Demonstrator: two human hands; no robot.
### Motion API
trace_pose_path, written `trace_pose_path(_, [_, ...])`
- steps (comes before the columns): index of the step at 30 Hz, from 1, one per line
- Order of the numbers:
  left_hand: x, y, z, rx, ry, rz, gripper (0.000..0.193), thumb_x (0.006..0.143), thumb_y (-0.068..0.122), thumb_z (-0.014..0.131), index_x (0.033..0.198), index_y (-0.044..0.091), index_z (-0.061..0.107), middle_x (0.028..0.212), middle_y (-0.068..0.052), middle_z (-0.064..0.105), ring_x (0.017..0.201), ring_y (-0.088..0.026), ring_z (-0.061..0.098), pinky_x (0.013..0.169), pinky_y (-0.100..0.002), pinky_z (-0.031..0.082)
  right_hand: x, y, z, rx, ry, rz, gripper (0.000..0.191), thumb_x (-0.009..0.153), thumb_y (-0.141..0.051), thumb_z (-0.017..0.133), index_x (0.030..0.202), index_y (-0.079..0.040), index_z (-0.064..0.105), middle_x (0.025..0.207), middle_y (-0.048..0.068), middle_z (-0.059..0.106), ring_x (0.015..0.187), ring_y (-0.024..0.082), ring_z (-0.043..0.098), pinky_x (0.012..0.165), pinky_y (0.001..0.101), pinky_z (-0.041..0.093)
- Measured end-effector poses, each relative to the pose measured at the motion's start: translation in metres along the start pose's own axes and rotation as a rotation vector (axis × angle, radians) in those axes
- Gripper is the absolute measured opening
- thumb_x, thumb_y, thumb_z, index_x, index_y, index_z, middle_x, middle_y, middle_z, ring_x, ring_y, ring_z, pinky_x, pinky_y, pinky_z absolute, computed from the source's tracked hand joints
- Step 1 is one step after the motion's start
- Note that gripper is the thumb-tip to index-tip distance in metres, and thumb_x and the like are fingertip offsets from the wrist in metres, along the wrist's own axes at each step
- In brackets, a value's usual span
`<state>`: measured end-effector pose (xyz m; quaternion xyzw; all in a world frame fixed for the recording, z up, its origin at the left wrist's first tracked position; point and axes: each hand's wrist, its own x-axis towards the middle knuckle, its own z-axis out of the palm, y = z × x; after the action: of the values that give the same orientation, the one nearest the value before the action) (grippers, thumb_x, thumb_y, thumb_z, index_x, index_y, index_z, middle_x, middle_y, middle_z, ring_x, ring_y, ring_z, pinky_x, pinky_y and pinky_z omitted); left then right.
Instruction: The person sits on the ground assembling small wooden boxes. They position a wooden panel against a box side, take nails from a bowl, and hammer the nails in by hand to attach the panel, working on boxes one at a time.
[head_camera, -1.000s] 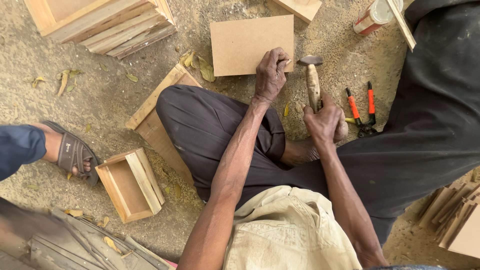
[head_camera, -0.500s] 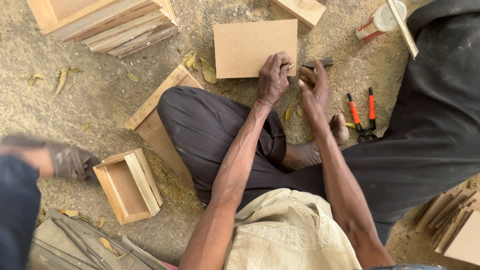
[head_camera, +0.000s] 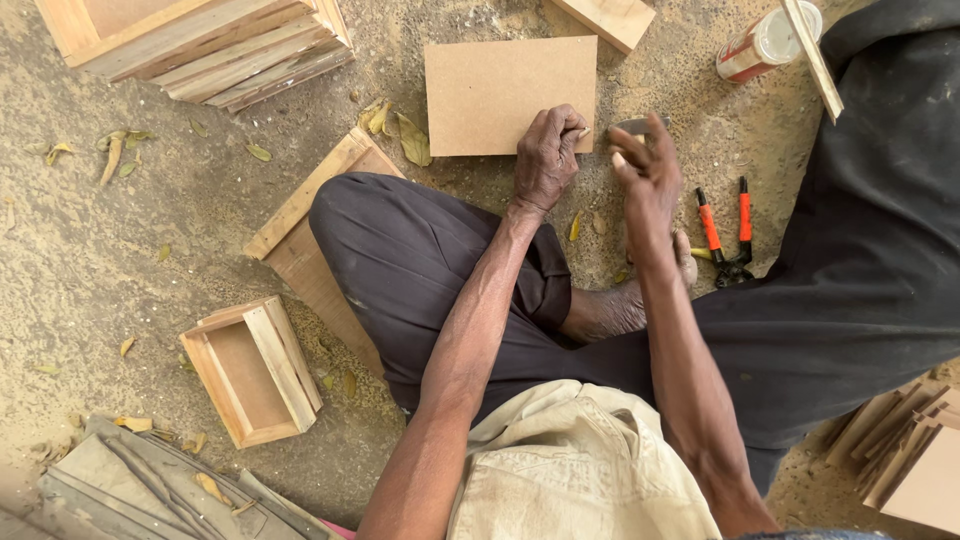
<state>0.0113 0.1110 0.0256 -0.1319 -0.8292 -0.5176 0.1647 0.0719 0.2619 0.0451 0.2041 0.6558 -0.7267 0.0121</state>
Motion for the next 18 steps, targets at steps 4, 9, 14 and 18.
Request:
trace_pose_path(4, [-0.004, -0.01, 0.006, 0.029, -0.009, -0.013, 0.019, 0.097, 0.008, 0.07, 0.107, 0.012, 0.054, 0.091, -0.001, 0.064, 0.085, -0.015, 0.069, 0.071, -0.028, 0.063, -0.025, 0.005, -0.007, -1.002, 0.166, -0.277, 0.074, 0.092, 0.001, 0.068, 0.159, -0.008, 0.04, 0.129, 0.02, 0.063, 0.117, 0.028, 0.065, 0.095, 0.0383, 0.057])
trace_pose_path(9, [-0.006, -0.017, 0.01, 0.024, 0.002, 0.016, 0.018, 0.098, 0.007, 0.069, 0.108, 0.012, 0.055, 0.092, -0.001, 0.065, 0.086, -0.016, 0.07, 0.072, -0.028, 0.065, -0.031, 0.022, -0.01, -1.257, 0.129, -0.203, 0.094, 0.066, 0.003, 0.075, 0.153, -0.002, 0.039, 0.092, 0.015, 0.052, 0.082, 0.026, 0.052, 0.071, 0.0416, 0.048])
trace_pose_path(14, [-0.006, -0.016, 0.01, 0.026, 0.009, 0.015, 0.021, 0.097, 0.006, 0.07, 0.11, 0.011, 0.055, 0.093, -0.002, 0.064, 0.087, -0.016, 0.07, 0.072, -0.028, 0.064, -0.028, 0.013, -0.024, -1.074, 0.187, -0.281, 0.078, 0.085, 0.008, 0.063, 0.159, -0.001, 0.038, 0.108, 0.021, 0.062, 0.091, 0.024, 0.062, 0.069, 0.0336, 0.055])
trace_pose_path(18, [-0.006, -0.011, 0.008, 0.015, 0.002, 0.006, 0.022, 0.096, 0.004, 0.069, 0.11, 0.011, 0.054, 0.093, -0.002, 0.064, 0.089, -0.017, 0.07, 0.074, -0.03, 0.064, -0.043, -0.026, -0.027, -0.709, 0.122, 0.02, 0.067, 0.092, -0.002, 0.067, 0.155, -0.004, 0.042, 0.094, 0.015, 0.07, 0.071, 0.019, 0.065, 0.054, 0.0331, 0.053])
